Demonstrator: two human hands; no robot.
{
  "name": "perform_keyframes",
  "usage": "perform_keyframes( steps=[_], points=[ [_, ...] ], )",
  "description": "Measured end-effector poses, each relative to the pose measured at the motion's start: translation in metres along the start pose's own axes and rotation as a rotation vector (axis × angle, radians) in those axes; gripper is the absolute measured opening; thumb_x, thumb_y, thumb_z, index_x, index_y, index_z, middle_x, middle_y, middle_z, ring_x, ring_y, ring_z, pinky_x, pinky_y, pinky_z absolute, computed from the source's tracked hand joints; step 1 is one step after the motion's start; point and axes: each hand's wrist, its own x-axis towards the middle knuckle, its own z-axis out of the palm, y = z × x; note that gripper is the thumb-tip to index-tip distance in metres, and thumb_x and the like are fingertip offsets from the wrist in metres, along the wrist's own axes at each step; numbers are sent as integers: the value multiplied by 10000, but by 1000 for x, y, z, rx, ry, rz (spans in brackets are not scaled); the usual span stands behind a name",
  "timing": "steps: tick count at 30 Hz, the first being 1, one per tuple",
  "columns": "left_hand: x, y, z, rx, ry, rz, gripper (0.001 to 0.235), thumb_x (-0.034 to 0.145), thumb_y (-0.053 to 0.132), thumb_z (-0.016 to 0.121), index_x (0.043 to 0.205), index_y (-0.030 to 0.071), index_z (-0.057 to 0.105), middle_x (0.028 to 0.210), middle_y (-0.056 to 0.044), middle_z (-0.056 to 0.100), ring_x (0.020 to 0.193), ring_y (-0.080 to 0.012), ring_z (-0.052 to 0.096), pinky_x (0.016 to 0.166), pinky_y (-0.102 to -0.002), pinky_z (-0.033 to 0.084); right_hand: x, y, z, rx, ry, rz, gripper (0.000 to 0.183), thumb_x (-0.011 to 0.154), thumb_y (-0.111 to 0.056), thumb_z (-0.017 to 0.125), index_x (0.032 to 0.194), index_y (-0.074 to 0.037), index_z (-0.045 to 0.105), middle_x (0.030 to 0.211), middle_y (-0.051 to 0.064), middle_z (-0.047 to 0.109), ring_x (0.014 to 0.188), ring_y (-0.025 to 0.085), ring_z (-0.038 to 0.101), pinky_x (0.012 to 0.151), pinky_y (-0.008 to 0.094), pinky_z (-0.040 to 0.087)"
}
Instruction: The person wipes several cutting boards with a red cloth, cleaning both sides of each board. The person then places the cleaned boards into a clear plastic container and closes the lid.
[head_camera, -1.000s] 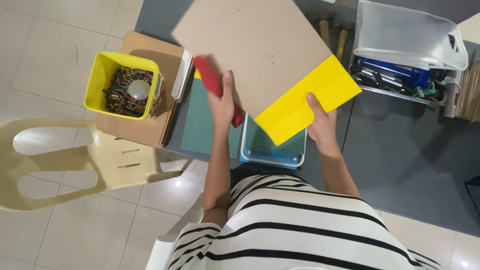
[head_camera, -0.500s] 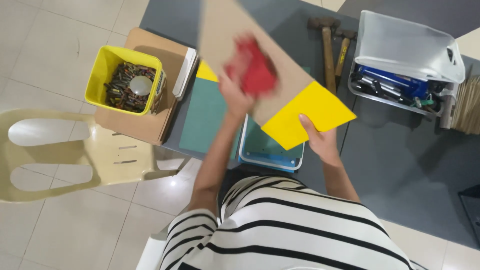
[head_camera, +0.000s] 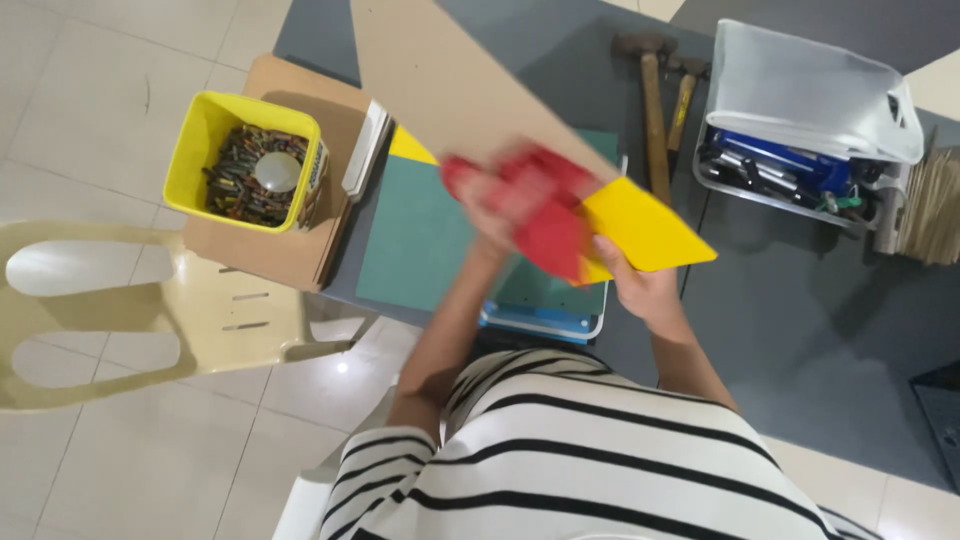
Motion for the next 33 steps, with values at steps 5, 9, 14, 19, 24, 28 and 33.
perform_keyframes(
  steps=[5,9,14,19,24,28,33],
  points=[
    [116,-118,-145,-793,845,-911,659,1011,526,595,1408,67,341,1183,-121,505,1050,-277,524,913,-442,439,14,-55,11,-646,-353,-17,309,968,-153,721,1268,-82,695,1239,94,722,1173,315,669,1073,418,512],
    [89,-167,-190,-1330,458,-1383,513,1077,503,654,1229,20,576,895,-59,619,742,-183,595,644,-340,482,33,-72,-17,-932,-427,-319,161,964,-147,703,1072,-213,803,1222,-33,778,1272,267,702,1203,382,430],
    [20,-71,-159,-1181,-280,-1767,808,834,579,766,1443,108,520,1299,-76,697,1109,-207,714,914,-369,582,73,-77,-33,-1030,-410,-520,121,831,-114,836,921,-194,819,1118,-52,763,1465,249,451,1260,403,317],
    [-44,1,-139,-996,-474,-1904,754,743,494,859,1312,78,591,1202,-96,739,1050,-222,743,884,-369,621,83,-59,-27,-870,-528,-560,213,771,-71,923,883,-226,831,1244,-31,719,1501,225,318,1267,380,312],
    [-113,30,-149,-1264,-159,-2189,504,883,302,843,1252,40,619,1047,-97,725,858,-220,697,728,-374,575,95,-39,-31,-937,-472,-643,186,768,-85,933,862,-205,827,1378,30,632,1489,240,362,1218,410,374],
    [-91,57,-179,-1176,323,-2059,398,929,144,750,1273,16,596,1042,-128,714,891,-243,720,774,-367,606,106,15,-30,-906,-389,-470,223,866,-47,825,1017,-205,779,1549,99,509,1517,272,405,1213,392,432],
    [-105,84,-195,-849,678,-1970,348,924,17,684,1252,12,569,1065,-122,700,886,-262,712,760,-404,615,101,122,-29,97,-24,469,457,1005,-148,601,1452,-154,509,1449,60,564,1267,175,605,1042,314,517]
  ],
)
